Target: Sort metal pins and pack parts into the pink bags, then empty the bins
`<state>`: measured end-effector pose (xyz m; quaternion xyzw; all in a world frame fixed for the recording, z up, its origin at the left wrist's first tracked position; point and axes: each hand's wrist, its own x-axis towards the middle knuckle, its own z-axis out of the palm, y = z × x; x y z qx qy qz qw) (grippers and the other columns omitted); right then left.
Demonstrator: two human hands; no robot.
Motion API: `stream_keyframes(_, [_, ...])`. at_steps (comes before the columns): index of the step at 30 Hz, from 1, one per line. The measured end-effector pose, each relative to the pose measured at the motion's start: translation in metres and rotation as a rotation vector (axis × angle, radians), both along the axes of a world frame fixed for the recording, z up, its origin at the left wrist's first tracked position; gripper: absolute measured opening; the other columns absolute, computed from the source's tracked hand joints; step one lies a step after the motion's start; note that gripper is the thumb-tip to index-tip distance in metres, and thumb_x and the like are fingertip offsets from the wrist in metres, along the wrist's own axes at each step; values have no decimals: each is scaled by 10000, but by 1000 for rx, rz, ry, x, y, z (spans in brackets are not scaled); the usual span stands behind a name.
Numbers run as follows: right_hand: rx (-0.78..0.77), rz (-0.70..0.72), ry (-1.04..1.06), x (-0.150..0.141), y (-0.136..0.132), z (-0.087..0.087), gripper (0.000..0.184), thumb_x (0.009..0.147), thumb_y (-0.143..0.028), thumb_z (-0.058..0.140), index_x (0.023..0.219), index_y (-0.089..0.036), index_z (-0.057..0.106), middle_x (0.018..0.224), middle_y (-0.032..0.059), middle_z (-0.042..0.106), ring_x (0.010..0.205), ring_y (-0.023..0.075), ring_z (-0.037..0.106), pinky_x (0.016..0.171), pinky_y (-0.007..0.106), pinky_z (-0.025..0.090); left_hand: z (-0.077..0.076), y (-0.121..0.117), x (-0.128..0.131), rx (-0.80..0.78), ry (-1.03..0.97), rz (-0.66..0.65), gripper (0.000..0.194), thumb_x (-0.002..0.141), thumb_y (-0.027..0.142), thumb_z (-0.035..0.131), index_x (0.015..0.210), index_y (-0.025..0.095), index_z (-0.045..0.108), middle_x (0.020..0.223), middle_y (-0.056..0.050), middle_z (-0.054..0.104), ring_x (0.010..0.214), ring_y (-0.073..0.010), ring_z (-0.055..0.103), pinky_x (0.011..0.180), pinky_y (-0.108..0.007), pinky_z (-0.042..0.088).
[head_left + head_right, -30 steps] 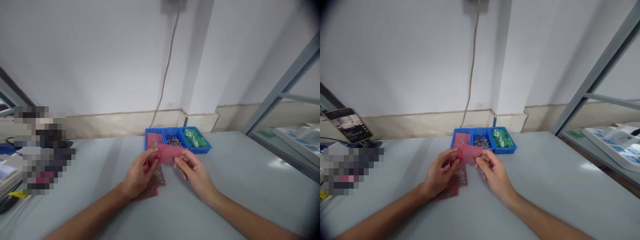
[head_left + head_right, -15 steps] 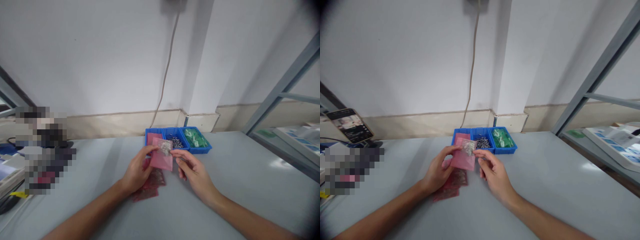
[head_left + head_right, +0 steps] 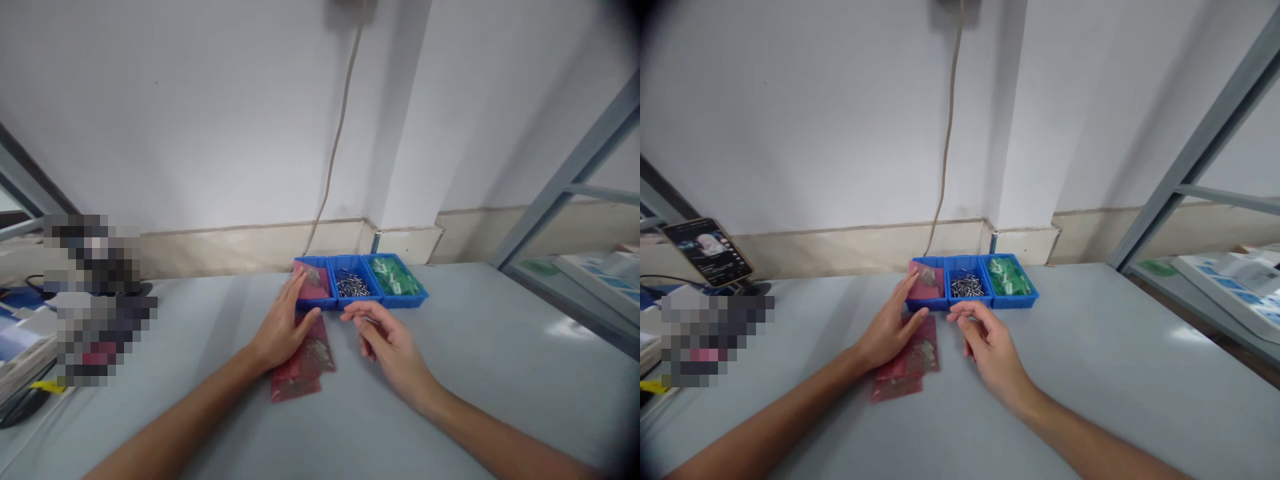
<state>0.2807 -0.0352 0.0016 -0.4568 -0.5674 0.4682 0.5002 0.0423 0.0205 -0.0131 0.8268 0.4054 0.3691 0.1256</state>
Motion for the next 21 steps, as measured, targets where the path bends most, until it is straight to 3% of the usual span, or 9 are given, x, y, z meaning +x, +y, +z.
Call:
stream_keyframes(5, [-11, 0, -14, 1, -1, 1, 258, 1029, -473, 606, 1149, -254, 673, 1115, 53, 728, 571, 109, 537, 521, 269, 429, 1, 0, 0, 26, 82, 10, 554, 1148, 339, 375, 1675, 298, 207, 1768, -103, 204, 1636, -258, 222, 1330, -600, 212])
stream_keyframes(10, [-12, 15, -16, 1, -1, 1, 261, 1016, -483, 621, 1147, -263, 673, 1100, 47, 710, 586, 114, 544, 520, 267, 429, 1, 1, -1, 14, 148, -7, 593, 1138, 368, 414, 1681, 306, 182, 1753, -94, 261, 1646, -275, 175, 1322, -639, 190])
stream_keyframes(14, [-20, 15, -16, 0, -2, 0, 256, 1007, -487, 628, 1135, -269, 672, 1089, 36, 692, 591, 113, 546, 530, 266, 433, -2, 0, -1, 69, 158, -32, 567, 1115, 341, 477, 1646, 299, 283, 1732, -84, 309, 1656, -304, 108, 1303, -621, 271])
stream_keyframes(19, [-17, -2, -8, 0, -2, 0, 271, 1006, -503, 629, 1138, -270, 670, 1061, 29, 681, 592, 111, 541, 538, 265, 435, 1, -4, 2, 197, 127, 58, 341, 1093, 279, 516, 1430, 249, 557, 1446, -119, 565, 1412, -313, 474, 1173, -565, 443])
stream_keyframes(21, [-16, -4, -6, 1, -2, 0, 264, 1006, -498, 634, 1133, -270, 670, 1054, 27, 677, 594, 111, 537, 540, 265, 434, 2, -6, 3, 218, 163, 54, 302, 1087, 254, 520, 1380, 242, 592, 1344, -104, 616, 1297, -299, 526, 1133, -546, 459])
